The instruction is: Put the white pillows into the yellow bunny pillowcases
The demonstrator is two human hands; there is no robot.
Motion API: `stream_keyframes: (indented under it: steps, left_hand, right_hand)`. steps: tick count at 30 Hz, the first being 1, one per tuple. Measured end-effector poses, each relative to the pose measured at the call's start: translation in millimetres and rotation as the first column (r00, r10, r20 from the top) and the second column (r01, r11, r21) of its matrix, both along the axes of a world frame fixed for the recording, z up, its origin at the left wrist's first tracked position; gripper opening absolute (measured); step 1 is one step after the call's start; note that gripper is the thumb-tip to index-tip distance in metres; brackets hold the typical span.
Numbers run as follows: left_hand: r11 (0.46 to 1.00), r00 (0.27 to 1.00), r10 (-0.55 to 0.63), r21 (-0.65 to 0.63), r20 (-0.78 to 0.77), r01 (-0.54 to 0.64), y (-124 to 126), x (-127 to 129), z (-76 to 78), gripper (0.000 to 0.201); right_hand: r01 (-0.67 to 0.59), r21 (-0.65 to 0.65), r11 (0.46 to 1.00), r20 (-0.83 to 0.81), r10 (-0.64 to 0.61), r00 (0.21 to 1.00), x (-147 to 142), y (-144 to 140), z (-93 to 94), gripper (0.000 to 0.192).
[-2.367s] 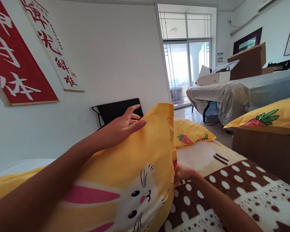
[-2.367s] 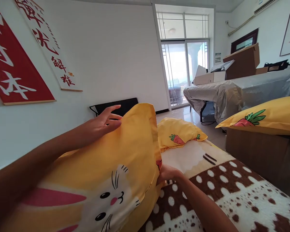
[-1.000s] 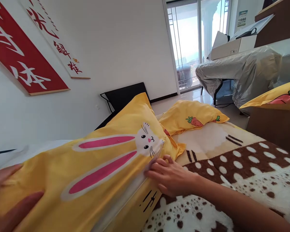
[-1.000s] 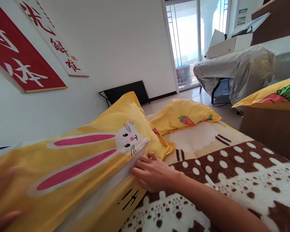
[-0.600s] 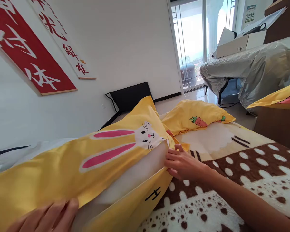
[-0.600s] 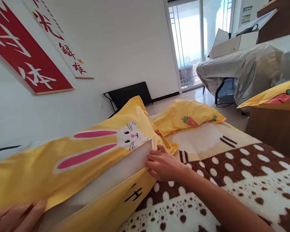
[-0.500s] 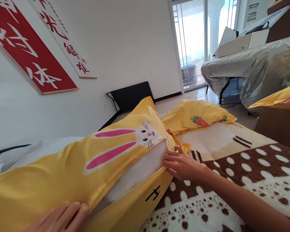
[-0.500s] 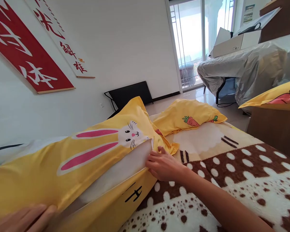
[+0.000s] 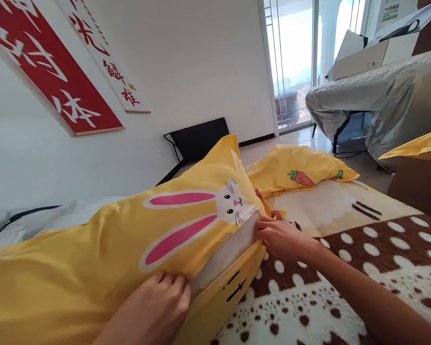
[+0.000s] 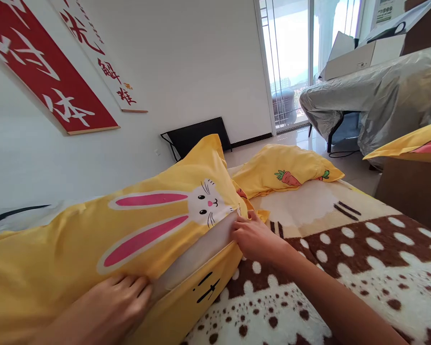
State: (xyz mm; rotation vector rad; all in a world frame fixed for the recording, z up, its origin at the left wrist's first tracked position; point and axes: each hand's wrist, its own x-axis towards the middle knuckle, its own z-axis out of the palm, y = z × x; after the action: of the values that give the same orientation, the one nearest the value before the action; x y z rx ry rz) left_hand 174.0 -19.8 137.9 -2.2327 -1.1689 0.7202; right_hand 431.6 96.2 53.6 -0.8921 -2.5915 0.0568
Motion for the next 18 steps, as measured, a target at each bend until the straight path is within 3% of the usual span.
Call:
stream_keyframes:
  steps: [2,4,7,10,13,16,18]
  left_hand:
    - [0.974,0.973,-0.226,0.015,0.045,0.225,17,33,-0.9,0.030]
    - [0.897,0.896,-0.442,0.034,0.038,0.441,41,62,-10.7,0.025]
    - [0.810,0.811,-0.585,0.021,-0.008,0.585,80,93,-35.0,0.026]
    - [0.813,0.814,-0.579,0.043,-0.034,0.580,109,107,-59.2,0.031]
    - [0.848,0.850,-0.525,0.062,-0.037,0.527,113,112,-72.6,0.035]
    - [0.880,0.881,-0.471,0.046,-0.034,0.472,94,115,-66.9,0.032]
    - [0.897,0.896,-0.442,-0.010,0.043,0.443,76,117,-50.6,0.023]
  right_hand:
    - [-0.013,-0.034,0.999,0.024,0.014,1.000,2,-4,2.7,0.018]
    - [-0.011,-0.063,0.998,0.053,0.014,0.998,3,-7,3.4,0.021]
    - [0.046,-0.109,0.993,0.115,-0.033,0.993,5,-9,1.1,0.023]
    - [0.124,-0.163,0.979,0.197,-0.091,0.976,7,-8,-1.9,0.021]
    - [0.150,-0.193,0.970,0.227,-0.104,0.968,8,-5,-2.7,0.022]
    - [0.107,-0.205,0.973,0.194,-0.067,0.979,8,-5,-2.7,0.022]
    - [0.082,-0.210,0.974,0.177,-0.045,0.983,7,-5,-3.1,0.022]
